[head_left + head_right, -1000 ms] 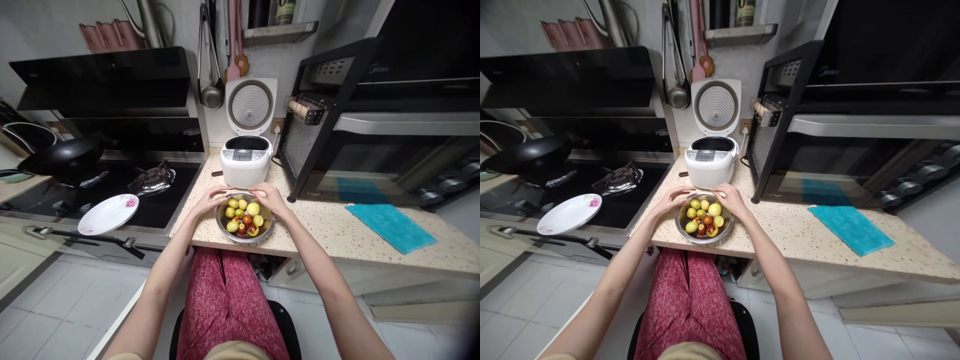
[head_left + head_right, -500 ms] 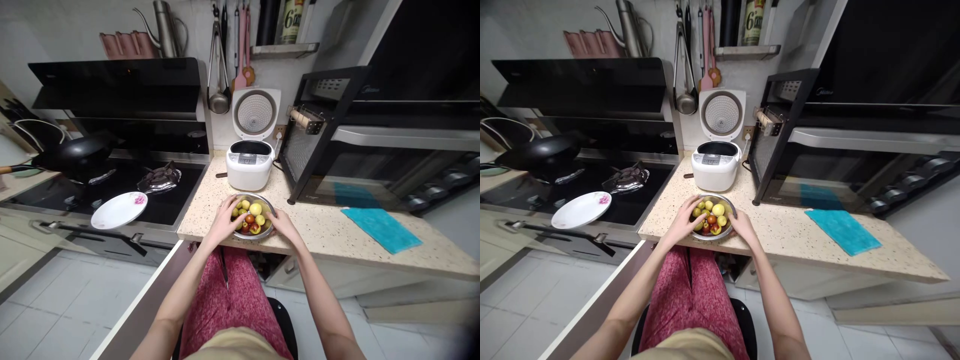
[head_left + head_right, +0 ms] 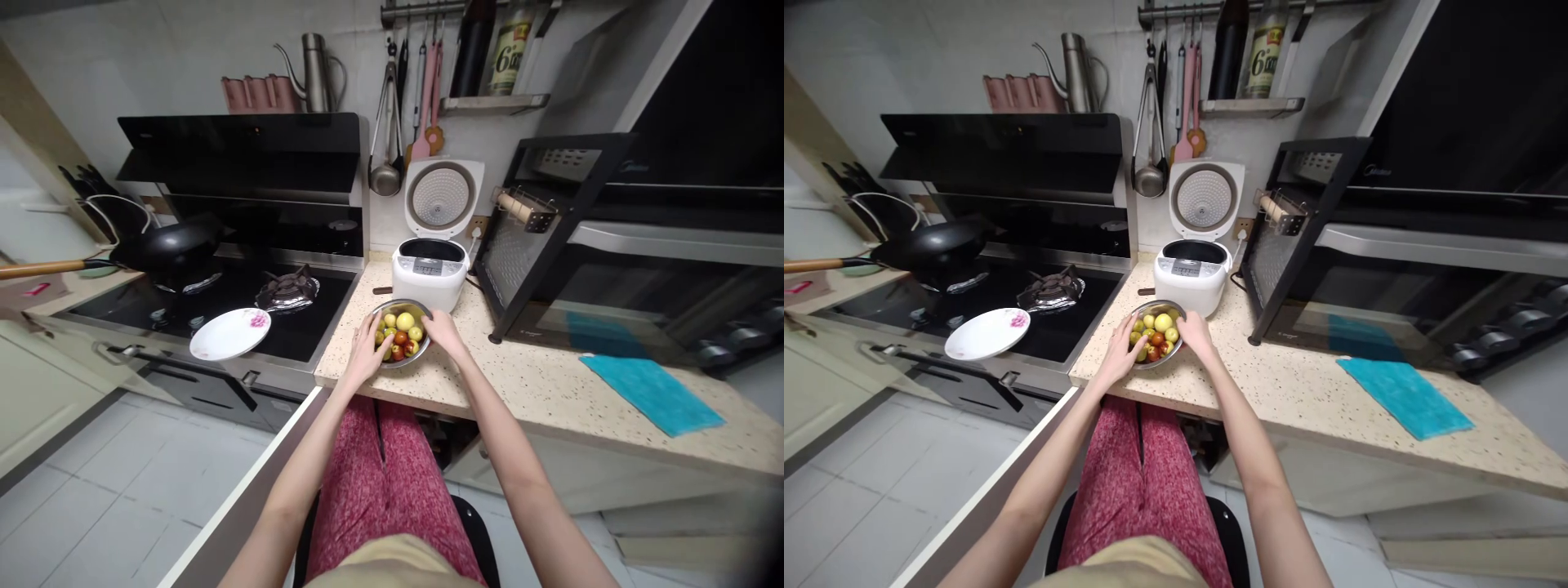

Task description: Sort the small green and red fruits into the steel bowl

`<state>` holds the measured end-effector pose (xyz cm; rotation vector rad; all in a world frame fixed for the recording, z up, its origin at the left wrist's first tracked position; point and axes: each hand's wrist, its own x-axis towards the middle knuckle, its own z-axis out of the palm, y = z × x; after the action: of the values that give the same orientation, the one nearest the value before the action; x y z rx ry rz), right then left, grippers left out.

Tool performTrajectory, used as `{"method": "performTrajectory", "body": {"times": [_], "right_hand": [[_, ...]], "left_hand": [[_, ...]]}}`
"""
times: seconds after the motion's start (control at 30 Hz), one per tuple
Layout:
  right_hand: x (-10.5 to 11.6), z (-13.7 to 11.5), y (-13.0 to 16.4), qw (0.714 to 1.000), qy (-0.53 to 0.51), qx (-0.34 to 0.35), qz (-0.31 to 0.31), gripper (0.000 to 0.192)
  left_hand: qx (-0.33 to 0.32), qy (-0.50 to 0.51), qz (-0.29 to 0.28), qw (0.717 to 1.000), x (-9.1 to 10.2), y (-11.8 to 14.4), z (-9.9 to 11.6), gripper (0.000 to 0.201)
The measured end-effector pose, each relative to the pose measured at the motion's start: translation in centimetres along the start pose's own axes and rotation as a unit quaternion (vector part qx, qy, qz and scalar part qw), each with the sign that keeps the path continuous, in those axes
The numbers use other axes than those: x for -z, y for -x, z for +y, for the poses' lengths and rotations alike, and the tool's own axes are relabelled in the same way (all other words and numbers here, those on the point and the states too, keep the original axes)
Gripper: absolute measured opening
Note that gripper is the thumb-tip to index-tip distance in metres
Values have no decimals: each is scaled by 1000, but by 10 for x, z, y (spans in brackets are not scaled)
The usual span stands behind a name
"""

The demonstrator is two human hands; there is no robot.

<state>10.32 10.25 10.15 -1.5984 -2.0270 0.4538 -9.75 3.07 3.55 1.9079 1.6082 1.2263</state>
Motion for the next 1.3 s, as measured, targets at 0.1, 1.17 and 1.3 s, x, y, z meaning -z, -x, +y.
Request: {"method": "performTrajectory", "body": {"times": [0.1, 1.17, 1.3], "right_hand": [[0, -21, -11, 999, 29, 15, 6, 34], [3, -151, -51, 972, 218, 85, -19, 32], [5, -151, -53, 966, 244, 87, -15, 30]], "left_hand": [[6, 20, 14, 1000, 0, -5, -10, 70], [106, 69, 169, 978, -4, -38, -37, 78], [115, 38, 162, 979, -4, -37, -36, 80]]}}
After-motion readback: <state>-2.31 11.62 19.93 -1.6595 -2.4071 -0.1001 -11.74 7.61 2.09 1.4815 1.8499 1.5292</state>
